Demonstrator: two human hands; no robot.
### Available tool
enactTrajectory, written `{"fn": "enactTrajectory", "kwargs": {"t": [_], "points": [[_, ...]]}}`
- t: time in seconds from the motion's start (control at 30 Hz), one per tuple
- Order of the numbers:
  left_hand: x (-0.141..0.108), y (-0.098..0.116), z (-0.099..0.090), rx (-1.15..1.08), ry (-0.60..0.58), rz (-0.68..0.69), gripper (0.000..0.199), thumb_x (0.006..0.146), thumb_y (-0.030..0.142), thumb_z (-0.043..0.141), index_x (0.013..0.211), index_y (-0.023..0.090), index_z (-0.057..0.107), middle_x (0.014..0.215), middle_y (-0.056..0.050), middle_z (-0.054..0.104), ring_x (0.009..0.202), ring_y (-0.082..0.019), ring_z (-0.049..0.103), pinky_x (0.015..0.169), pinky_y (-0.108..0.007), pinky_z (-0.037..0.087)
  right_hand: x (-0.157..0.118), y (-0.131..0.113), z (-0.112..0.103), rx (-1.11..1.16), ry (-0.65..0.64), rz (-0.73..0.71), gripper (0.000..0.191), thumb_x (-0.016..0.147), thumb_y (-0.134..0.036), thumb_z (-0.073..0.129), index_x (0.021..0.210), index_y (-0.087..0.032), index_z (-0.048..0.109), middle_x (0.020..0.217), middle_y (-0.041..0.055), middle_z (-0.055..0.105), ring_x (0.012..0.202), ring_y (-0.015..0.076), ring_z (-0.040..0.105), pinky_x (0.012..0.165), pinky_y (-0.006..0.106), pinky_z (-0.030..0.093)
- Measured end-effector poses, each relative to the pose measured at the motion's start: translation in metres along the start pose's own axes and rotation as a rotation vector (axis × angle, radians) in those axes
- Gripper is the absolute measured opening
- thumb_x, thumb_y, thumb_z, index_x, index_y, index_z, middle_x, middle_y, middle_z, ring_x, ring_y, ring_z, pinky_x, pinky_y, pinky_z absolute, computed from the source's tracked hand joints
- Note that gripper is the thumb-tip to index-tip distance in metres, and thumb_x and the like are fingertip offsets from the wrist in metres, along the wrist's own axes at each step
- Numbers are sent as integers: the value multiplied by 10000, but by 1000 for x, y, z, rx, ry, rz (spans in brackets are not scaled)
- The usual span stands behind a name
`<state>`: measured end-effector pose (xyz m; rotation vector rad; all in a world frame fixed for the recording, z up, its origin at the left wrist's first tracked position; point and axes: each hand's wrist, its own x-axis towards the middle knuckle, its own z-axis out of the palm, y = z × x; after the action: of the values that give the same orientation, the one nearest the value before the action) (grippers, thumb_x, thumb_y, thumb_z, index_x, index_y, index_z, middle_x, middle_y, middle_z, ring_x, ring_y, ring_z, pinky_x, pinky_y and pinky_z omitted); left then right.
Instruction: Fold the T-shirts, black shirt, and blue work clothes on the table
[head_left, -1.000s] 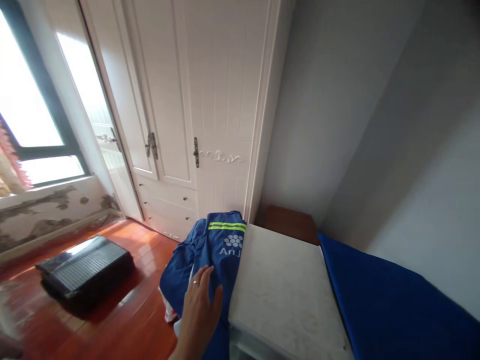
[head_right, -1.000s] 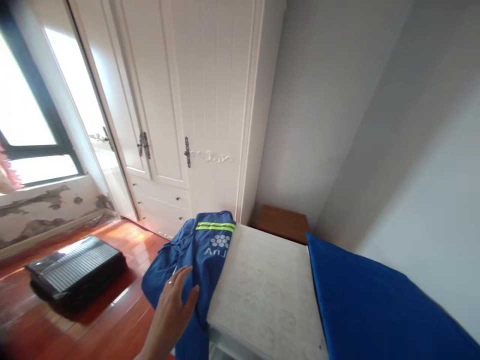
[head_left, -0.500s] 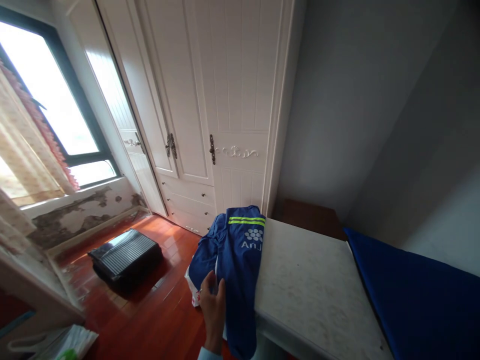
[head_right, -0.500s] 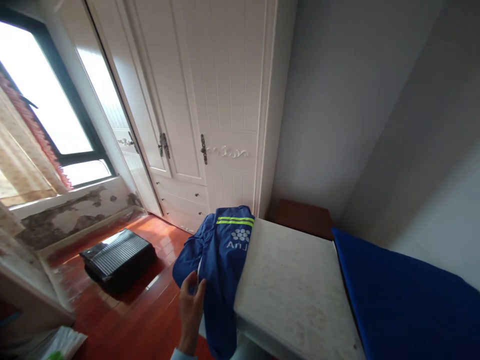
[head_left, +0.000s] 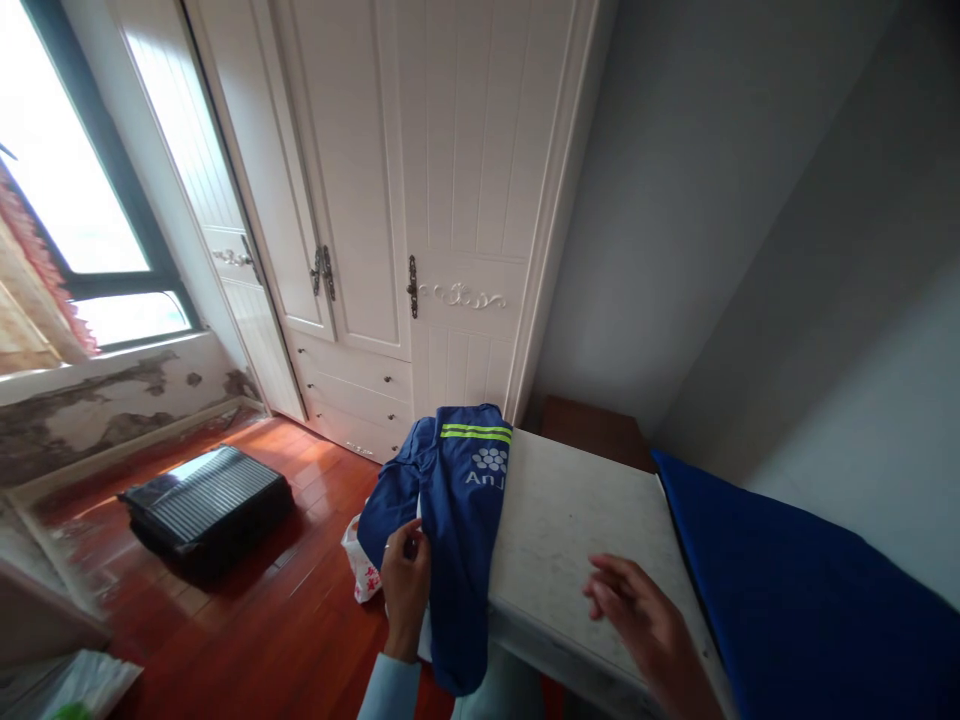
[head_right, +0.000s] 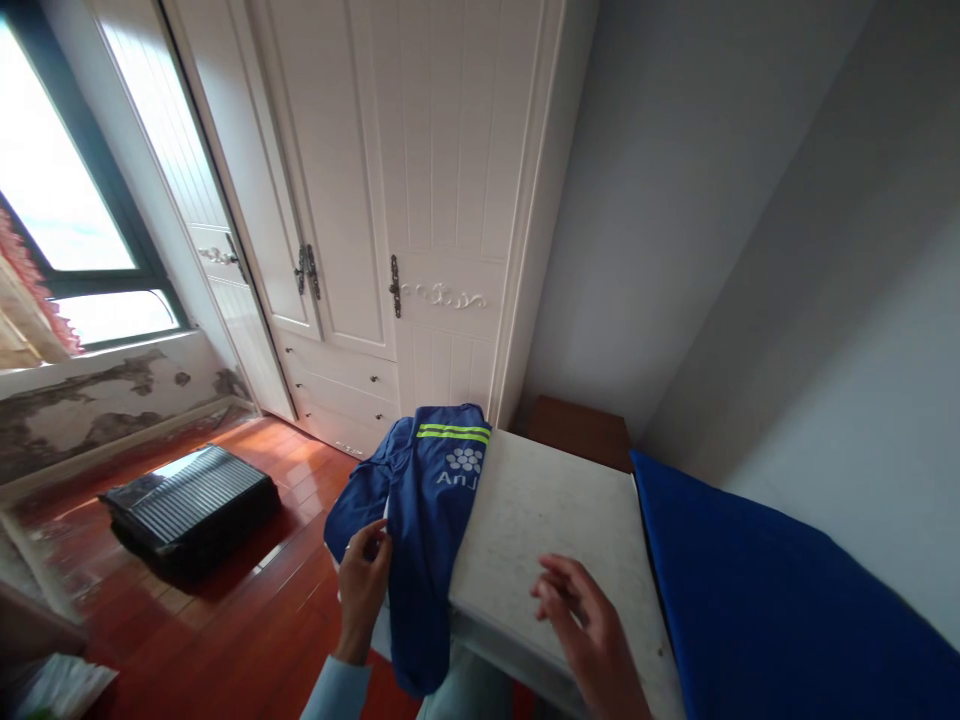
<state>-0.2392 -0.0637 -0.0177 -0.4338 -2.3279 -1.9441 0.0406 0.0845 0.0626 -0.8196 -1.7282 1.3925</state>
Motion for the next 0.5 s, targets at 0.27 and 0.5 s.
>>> {"fn": "enactTrajectory", "kwargs": {"t": [0.27,0.5], "points": [[-31,-3,-7,-102,-96,48,394,814,446,629,1093,179,705,1098,-131,714,1016,-304,686,864,-474,567,119,-41,212,-284,-490,-294,342,789,-326,724,1124,-262,694,983,32,734,828,229,701,819,382,548],[-45,-11,-9,-126,-193,10,461,862,437,628,1249,188,652,1234,-143,700,1166,-326,661,979,-518,541,153,-5,276,-181,-294,-139,266,632,-290,823,568,-192,584,636,-5,652,895,222,681,857,346,488]]}}
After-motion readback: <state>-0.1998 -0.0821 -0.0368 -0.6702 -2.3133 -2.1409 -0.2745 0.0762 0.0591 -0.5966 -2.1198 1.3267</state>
